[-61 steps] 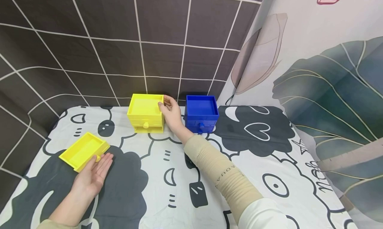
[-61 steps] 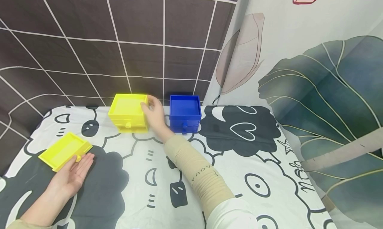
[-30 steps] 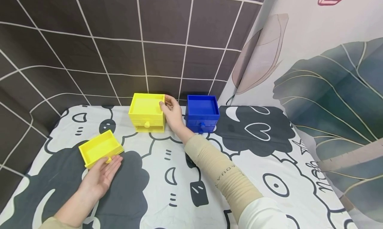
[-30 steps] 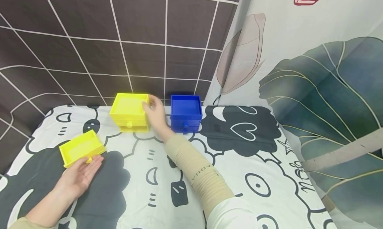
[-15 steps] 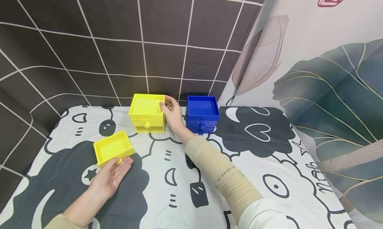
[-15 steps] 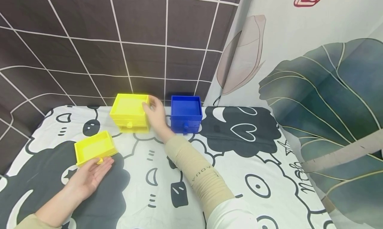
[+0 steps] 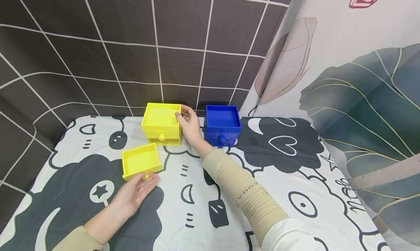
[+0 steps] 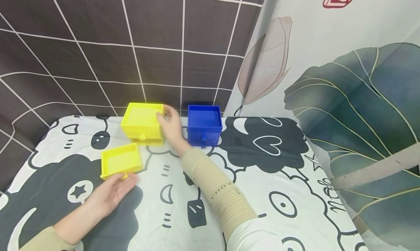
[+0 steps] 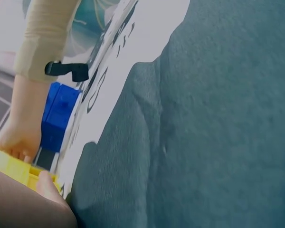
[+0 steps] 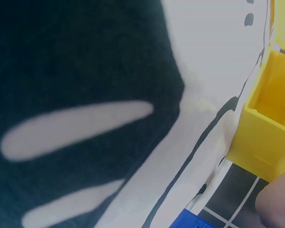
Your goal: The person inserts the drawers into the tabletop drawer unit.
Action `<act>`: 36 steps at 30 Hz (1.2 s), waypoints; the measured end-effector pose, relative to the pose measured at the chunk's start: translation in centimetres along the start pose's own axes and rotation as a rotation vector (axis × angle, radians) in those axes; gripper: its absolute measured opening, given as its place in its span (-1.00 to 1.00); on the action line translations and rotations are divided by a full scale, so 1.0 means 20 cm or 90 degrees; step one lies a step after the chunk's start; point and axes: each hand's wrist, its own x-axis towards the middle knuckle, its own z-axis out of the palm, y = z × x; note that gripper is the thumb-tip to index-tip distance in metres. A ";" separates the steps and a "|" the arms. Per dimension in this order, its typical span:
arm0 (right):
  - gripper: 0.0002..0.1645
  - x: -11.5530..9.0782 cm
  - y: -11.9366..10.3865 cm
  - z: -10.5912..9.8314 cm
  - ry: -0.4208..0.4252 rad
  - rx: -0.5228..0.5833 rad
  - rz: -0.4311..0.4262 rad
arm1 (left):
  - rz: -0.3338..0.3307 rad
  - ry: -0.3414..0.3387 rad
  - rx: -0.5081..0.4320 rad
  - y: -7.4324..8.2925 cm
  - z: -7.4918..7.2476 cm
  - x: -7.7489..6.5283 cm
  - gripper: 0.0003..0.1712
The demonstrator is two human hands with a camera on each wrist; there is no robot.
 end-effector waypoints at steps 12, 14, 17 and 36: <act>-0.43 0.00 0.00 0.00 0.000 -0.001 0.001 | 0.015 0.016 0.048 -0.04 0.14 0.04 -0.64; -0.43 0.00 0.00 0.00 -0.001 0.002 0.001 | 0.016 0.016 0.061 -0.04 0.16 0.04 -0.59; -0.42 0.00 0.00 0.00 -0.003 0.004 0.003 | 0.018 0.014 0.085 -0.04 0.17 0.06 -0.50; -0.42 0.01 0.03 0.00 -0.004 -0.002 -0.001 | 0.016 -0.017 0.110 0.04 0.16 0.12 -0.40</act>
